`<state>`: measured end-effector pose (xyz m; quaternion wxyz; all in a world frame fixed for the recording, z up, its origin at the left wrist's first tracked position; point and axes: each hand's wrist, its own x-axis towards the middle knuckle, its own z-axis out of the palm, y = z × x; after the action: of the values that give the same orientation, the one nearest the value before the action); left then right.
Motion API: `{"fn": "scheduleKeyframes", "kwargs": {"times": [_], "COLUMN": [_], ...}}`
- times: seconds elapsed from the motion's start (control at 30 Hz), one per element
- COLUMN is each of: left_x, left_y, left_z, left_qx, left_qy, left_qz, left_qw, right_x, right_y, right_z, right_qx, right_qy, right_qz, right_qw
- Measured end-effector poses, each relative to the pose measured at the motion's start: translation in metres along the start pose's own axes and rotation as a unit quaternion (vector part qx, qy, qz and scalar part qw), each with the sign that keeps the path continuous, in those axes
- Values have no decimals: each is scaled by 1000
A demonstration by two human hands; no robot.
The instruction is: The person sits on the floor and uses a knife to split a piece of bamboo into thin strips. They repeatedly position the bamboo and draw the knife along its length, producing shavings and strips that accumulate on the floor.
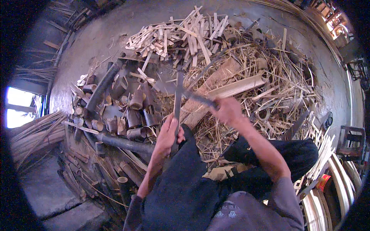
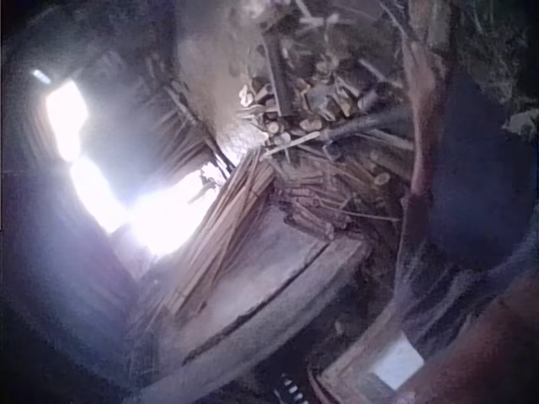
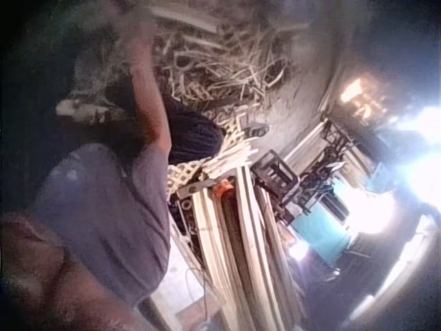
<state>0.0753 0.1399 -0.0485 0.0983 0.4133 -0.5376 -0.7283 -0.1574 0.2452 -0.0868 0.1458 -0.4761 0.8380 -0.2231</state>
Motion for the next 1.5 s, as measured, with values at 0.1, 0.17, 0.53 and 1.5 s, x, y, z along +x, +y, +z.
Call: {"fn": "scheduleKeyframes", "kwargs": {"times": [0.1,0.17,0.53,1.5], "left_x": [16,4,-57,3], "left_y": [3,23,-3,5], "left_z": [2,11,-43,10], "left_qx": [-161,-158,99,20], "left_qy": [-32,-113,-95,-74], "left_qz": [-48,-19,58,-51], "left_qw": [985,981,989,996], "right_x": [-16,-11,-1,-20], "right_y": [-23,-8,138,-23], "right_z": [10,28,-18,20], "right_qx": [-11,-88,40,-1], "right_qy": [-48,13,112,-48], "right_qz": [-128,-146,181,-41], "right_qw": [991,985,976,998]}}
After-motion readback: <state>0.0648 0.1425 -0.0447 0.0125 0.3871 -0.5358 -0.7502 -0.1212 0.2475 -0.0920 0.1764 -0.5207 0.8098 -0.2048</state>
